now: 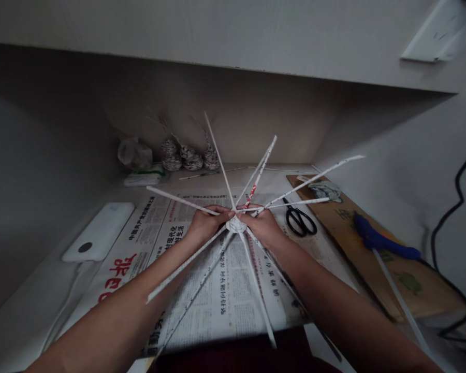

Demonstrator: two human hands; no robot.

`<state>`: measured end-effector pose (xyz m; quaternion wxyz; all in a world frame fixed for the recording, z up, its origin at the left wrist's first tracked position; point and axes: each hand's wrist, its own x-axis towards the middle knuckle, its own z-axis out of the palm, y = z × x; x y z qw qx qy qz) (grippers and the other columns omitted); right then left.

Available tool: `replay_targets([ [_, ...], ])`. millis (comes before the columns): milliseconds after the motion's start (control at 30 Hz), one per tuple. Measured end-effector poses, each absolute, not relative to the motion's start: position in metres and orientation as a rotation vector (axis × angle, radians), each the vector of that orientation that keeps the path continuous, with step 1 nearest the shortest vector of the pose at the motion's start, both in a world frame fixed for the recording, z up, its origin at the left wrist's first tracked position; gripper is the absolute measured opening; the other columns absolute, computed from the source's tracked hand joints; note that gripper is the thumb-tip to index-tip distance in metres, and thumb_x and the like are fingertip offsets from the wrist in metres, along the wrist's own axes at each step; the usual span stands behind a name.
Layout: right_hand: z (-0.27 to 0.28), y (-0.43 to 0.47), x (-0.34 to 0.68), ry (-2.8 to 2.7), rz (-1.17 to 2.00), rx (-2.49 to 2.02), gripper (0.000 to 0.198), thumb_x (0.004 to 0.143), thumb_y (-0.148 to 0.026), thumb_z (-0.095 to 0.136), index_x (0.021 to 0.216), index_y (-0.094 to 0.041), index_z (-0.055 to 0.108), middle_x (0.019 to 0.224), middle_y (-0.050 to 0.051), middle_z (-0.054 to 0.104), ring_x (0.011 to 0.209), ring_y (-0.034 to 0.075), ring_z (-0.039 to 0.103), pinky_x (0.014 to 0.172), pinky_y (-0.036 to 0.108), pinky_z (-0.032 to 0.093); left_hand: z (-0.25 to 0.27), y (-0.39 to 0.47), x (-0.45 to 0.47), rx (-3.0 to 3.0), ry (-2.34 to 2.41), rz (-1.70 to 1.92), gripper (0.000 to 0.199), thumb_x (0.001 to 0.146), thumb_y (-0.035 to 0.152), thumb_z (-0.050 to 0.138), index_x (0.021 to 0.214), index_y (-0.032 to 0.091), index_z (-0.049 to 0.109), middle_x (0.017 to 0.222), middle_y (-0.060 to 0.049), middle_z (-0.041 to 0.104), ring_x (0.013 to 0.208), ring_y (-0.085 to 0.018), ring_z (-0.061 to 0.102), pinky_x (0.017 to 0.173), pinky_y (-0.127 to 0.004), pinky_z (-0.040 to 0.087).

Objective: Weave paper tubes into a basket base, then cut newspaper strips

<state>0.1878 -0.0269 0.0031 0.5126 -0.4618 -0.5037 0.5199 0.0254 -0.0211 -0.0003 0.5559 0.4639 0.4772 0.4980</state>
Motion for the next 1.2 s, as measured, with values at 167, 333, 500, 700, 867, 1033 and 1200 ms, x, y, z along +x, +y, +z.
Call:
replay_targets([
  [167,0.002,-0.027,0.189,-1.207,1.226,-1.091,0.020,0.062,-0.031,0.078,0.073,-0.017,0.069,0.066,0.000,0.067,0.063,0.016,0.059,0.063,0.031,0.045,0.002,-0.021,0.025,1.097,1.157,1.166,0.036,0.047,0.038,0.091,0.071,0.014,0.077,0.062,-0.004,0.070,0.055,-0.013,0.056,0.056,-0.026,0.042],
  [333,0.001,-0.027,0.192,-1.261,1.190,-1.131,0.024,0.062,-0.034,0.080,0.074,-0.017,0.068,0.070,0.002,0.069,0.066,0.018,0.061,0.064,0.031,0.046,0.006,-0.023,0.026,1.124,1.164,1.169,0.035,0.043,0.032,0.091,0.070,0.015,0.078,0.065,-0.005,0.071,0.058,-0.014,0.057,0.058,-0.027,0.043],
  [500,0.001,-0.027,0.193,-1.311,1.184,-1.180,0.024,0.062,-0.035,0.080,0.073,-0.017,0.068,0.069,0.002,0.069,0.065,0.018,0.061,0.064,0.031,0.046,0.007,-0.025,0.027,1.149,1.175,1.156,0.031,0.042,0.033,0.091,0.063,0.016,0.076,0.059,-0.004,0.069,0.055,-0.014,0.055,0.056,-0.027,0.042],
  [700,0.002,-0.027,0.193,-1.349,1.156,-1.208,0.022,0.062,-0.035,0.078,0.072,-0.017,0.068,0.069,0.002,0.069,0.065,0.017,0.060,0.062,0.030,0.046,0.005,-0.026,0.026,1.233,1.180,1.149,0.028,0.048,0.037,0.088,0.064,0.017,0.075,0.058,-0.002,0.067,0.053,-0.013,0.053,0.054,-0.025,0.039],
  [867,0.004,-0.029,0.191,-1.303,1.262,-1.114,0.022,0.063,-0.035,0.078,0.072,-0.017,0.070,0.067,0.001,0.067,0.060,0.015,0.058,0.057,0.028,0.047,0.008,-0.026,0.030,1.257,1.245,1.172,0.033,0.051,0.042,0.085,0.066,0.016,0.074,0.060,-0.002,0.067,0.054,-0.013,0.052,0.053,-0.024,0.038],
  [1033,0.004,-0.028,0.184,-1.130,1.304,-1.172,0.027,0.063,-0.041,0.078,0.073,-0.019,0.065,0.058,-0.001,0.064,0.049,0.016,0.054,0.042,0.028,0.043,0.009,-0.027,0.034,1.261,1.219,1.227,0.032,0.059,0.046,0.078,0.064,0.016,0.070,0.058,-0.001,0.063,0.053,-0.012,0.050,0.053,-0.025,0.037],
  [1200,0.008,-0.030,0.179,-0.979,1.327,-1.078,0.032,0.058,-0.039,0.083,0.068,-0.020,0.059,0.053,-0.005,0.060,0.046,0.012,0.051,0.045,0.025,0.041,0.009,-0.028,0.036,1.198,1.209,1.253,0.032,0.059,0.046,0.079,0.065,0.016,0.069,0.060,0.000,0.064,0.054,-0.013,0.051,0.055,-0.025,0.038],
])
